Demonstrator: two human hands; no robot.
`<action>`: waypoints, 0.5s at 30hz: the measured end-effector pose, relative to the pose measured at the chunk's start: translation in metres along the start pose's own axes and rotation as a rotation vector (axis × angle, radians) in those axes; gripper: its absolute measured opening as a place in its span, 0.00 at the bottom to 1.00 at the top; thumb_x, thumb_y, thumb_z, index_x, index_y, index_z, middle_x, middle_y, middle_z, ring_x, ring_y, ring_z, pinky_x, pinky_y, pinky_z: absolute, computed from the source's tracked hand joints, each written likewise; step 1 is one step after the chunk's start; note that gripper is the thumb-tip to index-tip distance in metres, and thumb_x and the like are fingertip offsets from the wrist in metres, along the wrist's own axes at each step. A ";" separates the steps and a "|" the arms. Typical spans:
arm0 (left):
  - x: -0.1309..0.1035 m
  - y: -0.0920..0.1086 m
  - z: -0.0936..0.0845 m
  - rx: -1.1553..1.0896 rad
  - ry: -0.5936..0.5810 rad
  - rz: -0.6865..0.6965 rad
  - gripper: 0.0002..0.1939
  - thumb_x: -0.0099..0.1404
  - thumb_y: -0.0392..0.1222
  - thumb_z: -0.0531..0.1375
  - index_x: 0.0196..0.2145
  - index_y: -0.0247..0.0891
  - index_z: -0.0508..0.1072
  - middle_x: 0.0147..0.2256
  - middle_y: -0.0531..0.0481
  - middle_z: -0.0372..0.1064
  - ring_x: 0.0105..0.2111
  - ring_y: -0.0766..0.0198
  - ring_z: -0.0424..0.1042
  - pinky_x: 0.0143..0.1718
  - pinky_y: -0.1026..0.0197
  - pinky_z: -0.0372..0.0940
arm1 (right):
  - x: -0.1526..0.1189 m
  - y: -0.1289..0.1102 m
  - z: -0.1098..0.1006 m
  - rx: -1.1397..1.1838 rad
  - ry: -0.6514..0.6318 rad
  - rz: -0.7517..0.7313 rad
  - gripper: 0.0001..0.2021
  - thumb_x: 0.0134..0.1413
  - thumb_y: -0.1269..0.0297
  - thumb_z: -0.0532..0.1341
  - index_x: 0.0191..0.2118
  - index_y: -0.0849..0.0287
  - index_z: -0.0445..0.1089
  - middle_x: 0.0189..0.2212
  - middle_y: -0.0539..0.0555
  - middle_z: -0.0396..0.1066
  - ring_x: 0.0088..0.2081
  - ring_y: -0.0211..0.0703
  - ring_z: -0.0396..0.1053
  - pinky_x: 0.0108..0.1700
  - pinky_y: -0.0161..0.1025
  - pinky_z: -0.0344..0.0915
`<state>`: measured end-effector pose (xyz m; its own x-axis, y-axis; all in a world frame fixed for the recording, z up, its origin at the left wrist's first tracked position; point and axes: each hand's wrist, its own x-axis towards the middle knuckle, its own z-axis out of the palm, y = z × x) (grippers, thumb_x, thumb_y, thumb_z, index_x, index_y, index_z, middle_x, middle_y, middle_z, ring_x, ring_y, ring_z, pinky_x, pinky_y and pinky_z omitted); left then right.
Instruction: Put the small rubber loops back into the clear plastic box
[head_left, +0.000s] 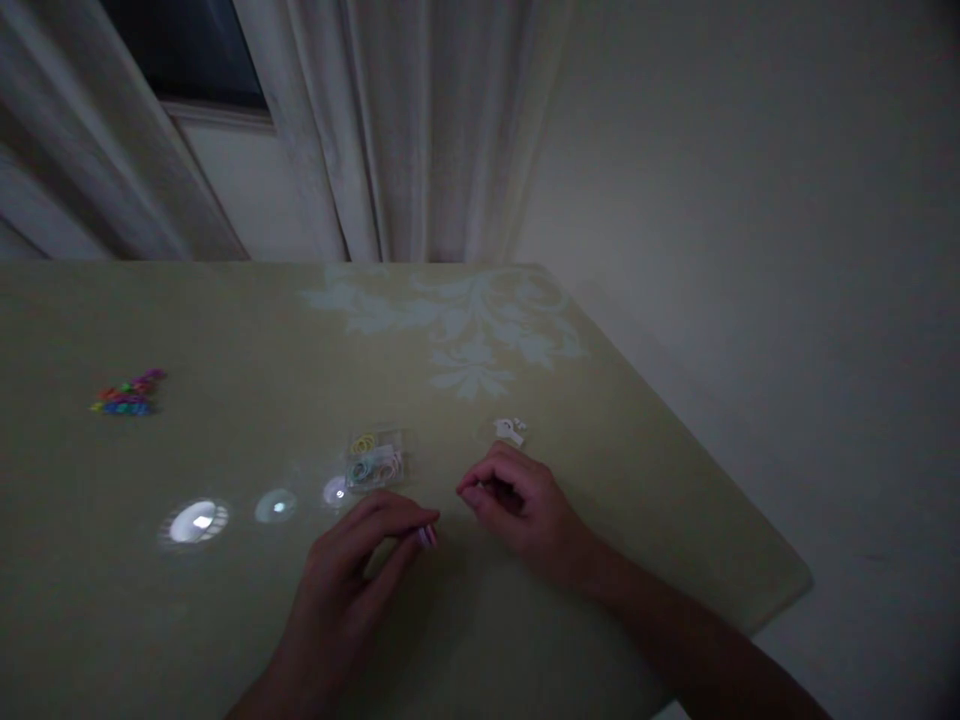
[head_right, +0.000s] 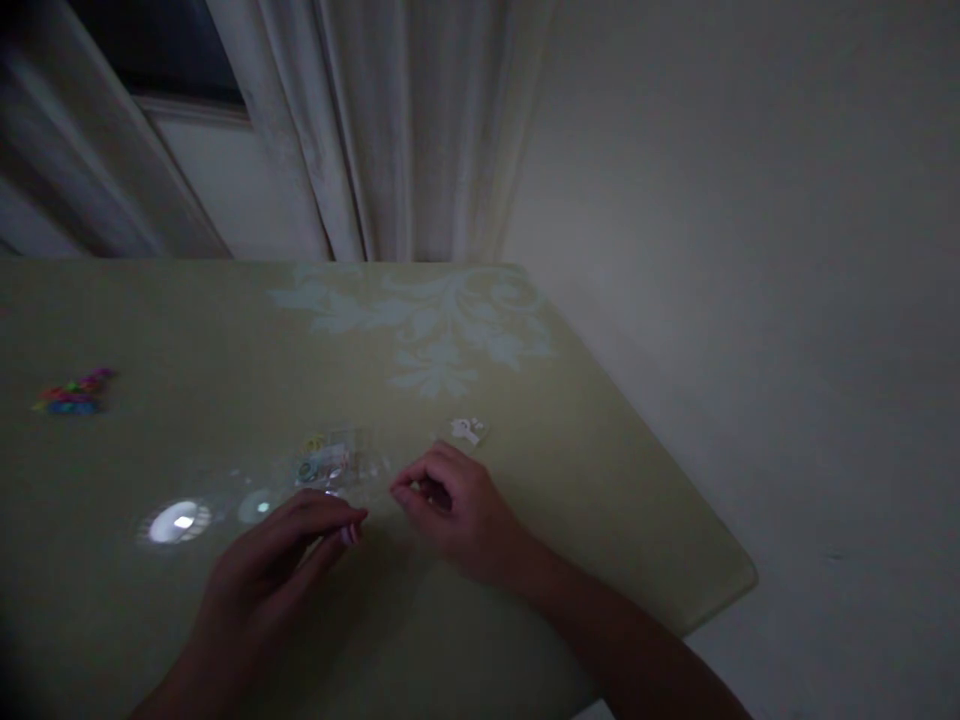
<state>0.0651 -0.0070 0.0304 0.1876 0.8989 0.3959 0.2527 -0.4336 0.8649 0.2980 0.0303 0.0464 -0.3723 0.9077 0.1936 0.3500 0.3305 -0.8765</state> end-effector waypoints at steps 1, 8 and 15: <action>0.000 0.000 0.000 0.003 0.002 -0.009 0.11 0.72 0.33 0.63 0.46 0.48 0.82 0.38 0.52 0.80 0.38 0.64 0.80 0.40 0.67 0.74 | 0.003 0.004 -0.006 -0.103 -0.012 -0.010 0.03 0.67 0.66 0.65 0.41 0.58 0.77 0.35 0.50 0.69 0.34 0.37 0.68 0.36 0.34 0.63; -0.003 -0.001 0.003 -0.003 -0.013 -0.128 0.07 0.72 0.38 0.63 0.44 0.47 0.82 0.39 0.52 0.82 0.39 0.63 0.82 0.40 0.66 0.75 | 0.010 0.022 -0.024 -0.617 -0.200 0.101 0.03 0.67 0.69 0.66 0.43 0.58 0.78 0.41 0.53 0.75 0.39 0.42 0.75 0.42 0.38 0.65; -0.003 0.001 0.004 -0.012 -0.025 -0.207 0.05 0.71 0.41 0.64 0.40 0.46 0.83 0.36 0.52 0.84 0.36 0.62 0.83 0.38 0.66 0.76 | 0.006 0.017 -0.014 -0.886 -0.258 0.099 0.05 0.69 0.66 0.63 0.40 0.60 0.75 0.39 0.55 0.75 0.36 0.44 0.74 0.35 0.38 0.62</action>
<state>0.0688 -0.0103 0.0291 0.1567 0.9669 0.2013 0.2774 -0.2387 0.9306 0.3143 0.0451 0.0386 -0.4485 0.8917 -0.0615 0.8798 0.4283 -0.2064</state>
